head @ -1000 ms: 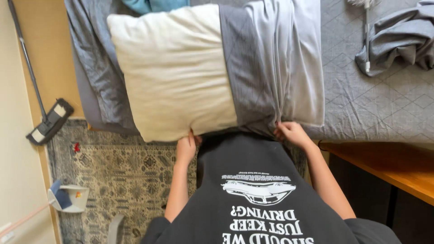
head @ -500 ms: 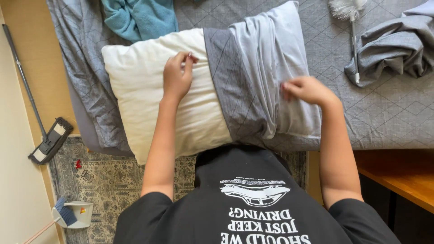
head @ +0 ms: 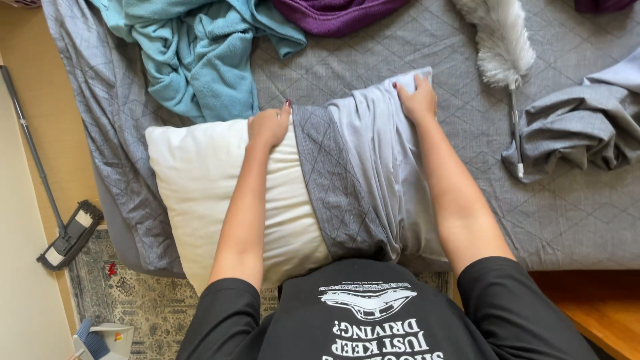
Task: The person dusts a pillow on a bed using a feather duster, then removes the pillowcase by hand. The person flips the pillow and continues dusting both sides before pulling the pillowcase off and placing it on the bed.
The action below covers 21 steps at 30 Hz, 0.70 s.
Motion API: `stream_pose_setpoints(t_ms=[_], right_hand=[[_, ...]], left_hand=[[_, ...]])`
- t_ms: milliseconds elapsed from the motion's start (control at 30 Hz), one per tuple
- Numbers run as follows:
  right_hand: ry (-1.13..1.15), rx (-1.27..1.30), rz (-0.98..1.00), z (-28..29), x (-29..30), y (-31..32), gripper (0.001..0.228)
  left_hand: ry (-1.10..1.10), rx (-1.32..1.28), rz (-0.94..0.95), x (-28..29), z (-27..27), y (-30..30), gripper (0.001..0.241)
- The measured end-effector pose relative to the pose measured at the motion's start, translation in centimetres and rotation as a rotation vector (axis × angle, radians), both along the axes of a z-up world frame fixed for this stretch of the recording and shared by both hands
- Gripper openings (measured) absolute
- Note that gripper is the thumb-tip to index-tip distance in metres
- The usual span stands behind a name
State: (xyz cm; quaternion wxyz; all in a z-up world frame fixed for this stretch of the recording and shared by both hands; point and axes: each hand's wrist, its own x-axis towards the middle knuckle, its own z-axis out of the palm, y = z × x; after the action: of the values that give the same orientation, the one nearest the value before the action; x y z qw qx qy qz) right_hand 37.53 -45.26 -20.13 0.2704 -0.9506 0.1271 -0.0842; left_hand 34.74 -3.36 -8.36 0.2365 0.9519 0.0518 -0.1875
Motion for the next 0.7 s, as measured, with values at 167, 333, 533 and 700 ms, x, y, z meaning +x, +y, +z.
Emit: stream_pose_setpoints(t_ms=[167, 333, 533, 700], right_hand=[[0.339, 0.013, -0.253, 8.5, -0.5, 3.2, 0.031], [0.139, -0.030, -0.353, 6.9, -0.8, -4.0, 0.031], [-0.151, 0.215, -0.910, 6.9, -5.2, -25.5, 0.015], [-0.462, 0.102, -0.598, 11.0, -9.0, -29.3, 0.019]], left_hand=[[-0.023, -0.051, 0.072, -2.6, 5.2, -1.8, 0.058], [-0.417, -0.113, 0.046, -8.9, 8.4, -1.0, 0.047], [-0.850, 0.097, 0.113, -15.5, 12.9, 5.5, 0.039], [-0.972, 0.012, 0.043, -13.3, 10.9, 7.1, 0.030]])
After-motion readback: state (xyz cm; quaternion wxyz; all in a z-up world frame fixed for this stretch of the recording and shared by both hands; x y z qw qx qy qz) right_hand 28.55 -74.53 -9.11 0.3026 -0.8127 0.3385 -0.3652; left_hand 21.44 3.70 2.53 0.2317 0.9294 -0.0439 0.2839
